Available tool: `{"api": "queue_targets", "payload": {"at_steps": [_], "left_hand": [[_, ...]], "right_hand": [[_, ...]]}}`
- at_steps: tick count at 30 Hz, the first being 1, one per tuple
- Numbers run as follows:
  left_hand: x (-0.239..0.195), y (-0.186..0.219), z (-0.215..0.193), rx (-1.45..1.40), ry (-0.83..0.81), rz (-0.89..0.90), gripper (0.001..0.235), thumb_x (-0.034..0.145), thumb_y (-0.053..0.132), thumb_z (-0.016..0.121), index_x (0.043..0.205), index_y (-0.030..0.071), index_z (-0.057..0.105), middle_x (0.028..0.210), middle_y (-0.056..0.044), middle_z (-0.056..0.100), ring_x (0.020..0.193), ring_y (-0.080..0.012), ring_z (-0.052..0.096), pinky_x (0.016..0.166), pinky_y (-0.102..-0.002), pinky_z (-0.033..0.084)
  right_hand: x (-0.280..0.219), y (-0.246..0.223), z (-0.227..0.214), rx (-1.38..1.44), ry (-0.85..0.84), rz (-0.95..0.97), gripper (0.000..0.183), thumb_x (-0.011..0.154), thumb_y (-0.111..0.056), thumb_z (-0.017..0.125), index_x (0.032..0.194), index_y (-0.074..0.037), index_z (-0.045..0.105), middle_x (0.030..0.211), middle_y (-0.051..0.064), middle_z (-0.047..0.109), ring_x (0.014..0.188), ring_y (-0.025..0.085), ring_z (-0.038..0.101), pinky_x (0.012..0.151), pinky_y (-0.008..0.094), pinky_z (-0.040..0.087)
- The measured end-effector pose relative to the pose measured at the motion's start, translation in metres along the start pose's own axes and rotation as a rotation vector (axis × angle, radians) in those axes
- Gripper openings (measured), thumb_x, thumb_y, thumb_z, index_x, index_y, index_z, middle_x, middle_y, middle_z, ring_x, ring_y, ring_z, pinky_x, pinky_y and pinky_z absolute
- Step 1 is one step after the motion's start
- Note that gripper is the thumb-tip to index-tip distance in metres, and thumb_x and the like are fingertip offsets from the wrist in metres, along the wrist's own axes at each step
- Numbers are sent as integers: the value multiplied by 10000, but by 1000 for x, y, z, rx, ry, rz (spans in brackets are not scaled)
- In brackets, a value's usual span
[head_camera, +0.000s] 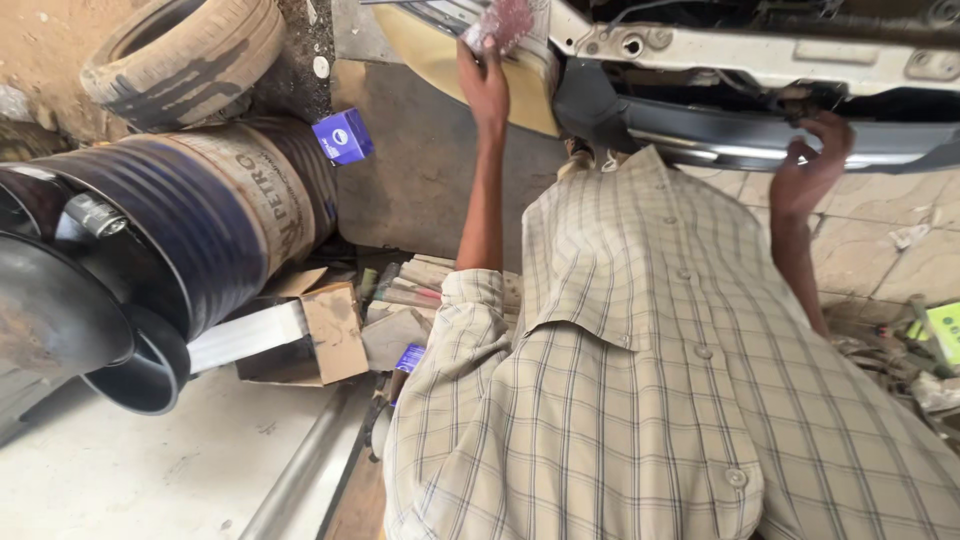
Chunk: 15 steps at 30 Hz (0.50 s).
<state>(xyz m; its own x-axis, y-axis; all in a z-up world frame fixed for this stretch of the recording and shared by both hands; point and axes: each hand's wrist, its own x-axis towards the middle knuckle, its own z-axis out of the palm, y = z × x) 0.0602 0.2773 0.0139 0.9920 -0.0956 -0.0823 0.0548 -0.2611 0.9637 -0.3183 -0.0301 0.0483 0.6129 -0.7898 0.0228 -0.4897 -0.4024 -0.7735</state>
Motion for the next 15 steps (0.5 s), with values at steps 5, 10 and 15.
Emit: {"api": "queue_targets", "payload": {"at_steps": [5, 10, 15], "left_hand": [[21, 1, -14, 299, -17, 90, 558, 1017, 274, 648, 1415, -72, 468, 1298, -302, 624, 1213, -447, 618, 1036, -472, 482], [31, 32, -9, 596, 186, 134, 605, 900, 272, 708, 1341, -69, 472, 1213, -309, 591, 1136, -480, 576, 968, -524, 456], [21, 70, 3, 754, 306, 293, 567, 833, 203, 739, 1254, -90, 496, 1159, -346, 540, 1079, -491, 516, 846, -561, 377]], "right_hand": [[-4, 28, 5, 286, -49, 78, 302, 978, 182, 528, 1208, 42, 666, 1368, 169, 517, 995, 219, 652, 743, 296, 603], [19, 28, 3, 155, -68, 316, 258, 951, 76, 636, 1197, 0, 659, 1359, 148, 430, 997, 200, 709, 670, 284, 615], [18, 23, -8, 231, 39, 375, 360, 958, 19, 676, 1309, -34, 617, 1372, 128, 431, 1052, 207, 664, 748, 300, 609]]}}
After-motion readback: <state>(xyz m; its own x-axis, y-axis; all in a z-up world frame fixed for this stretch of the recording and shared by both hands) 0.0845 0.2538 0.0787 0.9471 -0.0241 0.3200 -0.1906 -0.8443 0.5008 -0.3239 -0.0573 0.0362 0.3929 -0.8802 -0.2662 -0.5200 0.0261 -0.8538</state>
